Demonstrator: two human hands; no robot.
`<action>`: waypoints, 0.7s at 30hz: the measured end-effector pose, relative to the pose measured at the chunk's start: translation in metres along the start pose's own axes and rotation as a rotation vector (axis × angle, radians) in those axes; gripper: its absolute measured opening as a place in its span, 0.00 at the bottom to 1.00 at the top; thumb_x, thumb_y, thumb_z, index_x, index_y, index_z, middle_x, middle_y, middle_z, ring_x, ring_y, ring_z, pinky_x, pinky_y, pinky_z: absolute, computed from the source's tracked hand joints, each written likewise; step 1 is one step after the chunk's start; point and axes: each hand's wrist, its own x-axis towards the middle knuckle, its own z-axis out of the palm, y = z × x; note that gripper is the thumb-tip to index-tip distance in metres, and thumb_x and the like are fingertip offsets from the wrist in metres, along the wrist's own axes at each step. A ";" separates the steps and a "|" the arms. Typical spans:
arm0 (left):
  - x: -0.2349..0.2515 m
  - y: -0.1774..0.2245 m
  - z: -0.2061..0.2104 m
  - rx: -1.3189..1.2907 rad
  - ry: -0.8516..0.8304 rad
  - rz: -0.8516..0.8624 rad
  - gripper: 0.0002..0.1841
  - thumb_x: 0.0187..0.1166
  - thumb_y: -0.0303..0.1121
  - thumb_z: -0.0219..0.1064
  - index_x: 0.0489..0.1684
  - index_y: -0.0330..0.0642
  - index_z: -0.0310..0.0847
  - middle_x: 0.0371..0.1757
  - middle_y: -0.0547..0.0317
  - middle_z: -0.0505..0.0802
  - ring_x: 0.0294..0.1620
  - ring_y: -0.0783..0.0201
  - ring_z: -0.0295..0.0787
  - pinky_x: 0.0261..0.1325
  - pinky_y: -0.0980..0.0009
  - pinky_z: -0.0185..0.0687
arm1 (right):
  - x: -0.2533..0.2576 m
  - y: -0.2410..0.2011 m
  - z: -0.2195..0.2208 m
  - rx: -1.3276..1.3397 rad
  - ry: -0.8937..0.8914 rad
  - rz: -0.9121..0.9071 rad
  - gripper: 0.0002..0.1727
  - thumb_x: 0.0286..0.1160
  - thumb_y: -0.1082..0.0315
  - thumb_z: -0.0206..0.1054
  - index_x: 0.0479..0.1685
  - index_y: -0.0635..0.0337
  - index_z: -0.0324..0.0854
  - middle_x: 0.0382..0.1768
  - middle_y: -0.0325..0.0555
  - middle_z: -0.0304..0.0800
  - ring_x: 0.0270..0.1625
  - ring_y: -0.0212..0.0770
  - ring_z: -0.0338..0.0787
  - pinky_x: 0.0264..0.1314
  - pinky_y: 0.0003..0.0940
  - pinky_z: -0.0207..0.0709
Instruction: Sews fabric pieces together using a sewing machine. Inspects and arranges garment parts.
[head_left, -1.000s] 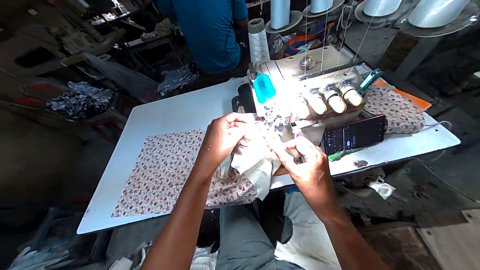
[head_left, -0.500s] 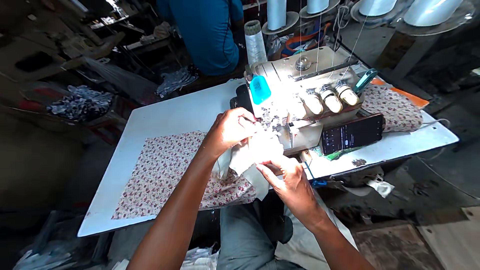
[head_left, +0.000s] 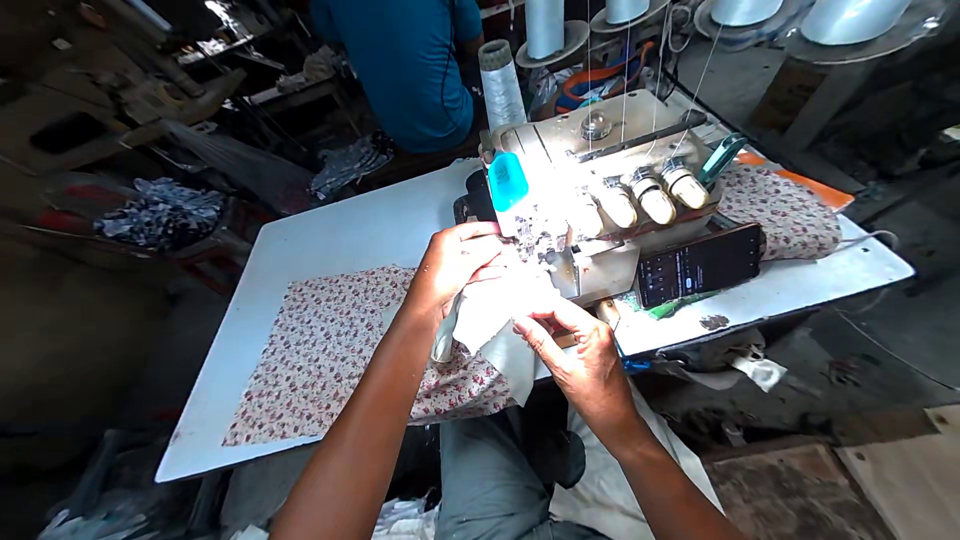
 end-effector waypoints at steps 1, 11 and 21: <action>0.002 0.001 0.001 -0.006 0.016 0.003 0.15 0.81 0.21 0.66 0.64 0.33 0.78 0.39 0.60 0.93 0.31 0.76 0.91 0.38 0.79 0.89 | -0.001 0.000 0.000 -0.007 -0.003 -0.001 0.09 0.77 0.59 0.71 0.40 0.53 0.93 0.35 0.32 0.94 0.43 0.25 0.89 0.53 0.26 0.80; 0.011 0.003 -0.009 0.390 -0.016 0.165 0.17 0.72 0.20 0.75 0.58 0.32 0.83 0.35 0.56 0.93 0.28 0.75 0.88 0.36 0.77 0.86 | -0.007 0.004 0.002 -0.098 -0.082 -0.049 0.11 0.78 0.57 0.70 0.41 0.52 0.95 0.38 0.34 0.96 0.46 0.28 0.91 0.57 0.31 0.79; 0.000 0.018 -0.006 0.338 -0.172 -0.031 0.09 0.85 0.29 0.66 0.52 0.33 0.84 0.29 0.60 0.90 0.26 0.75 0.88 0.33 0.77 0.87 | -0.008 0.004 0.000 -0.090 -0.063 -0.068 0.11 0.78 0.58 0.71 0.41 0.52 0.95 0.39 0.33 0.96 0.46 0.27 0.91 0.57 0.30 0.78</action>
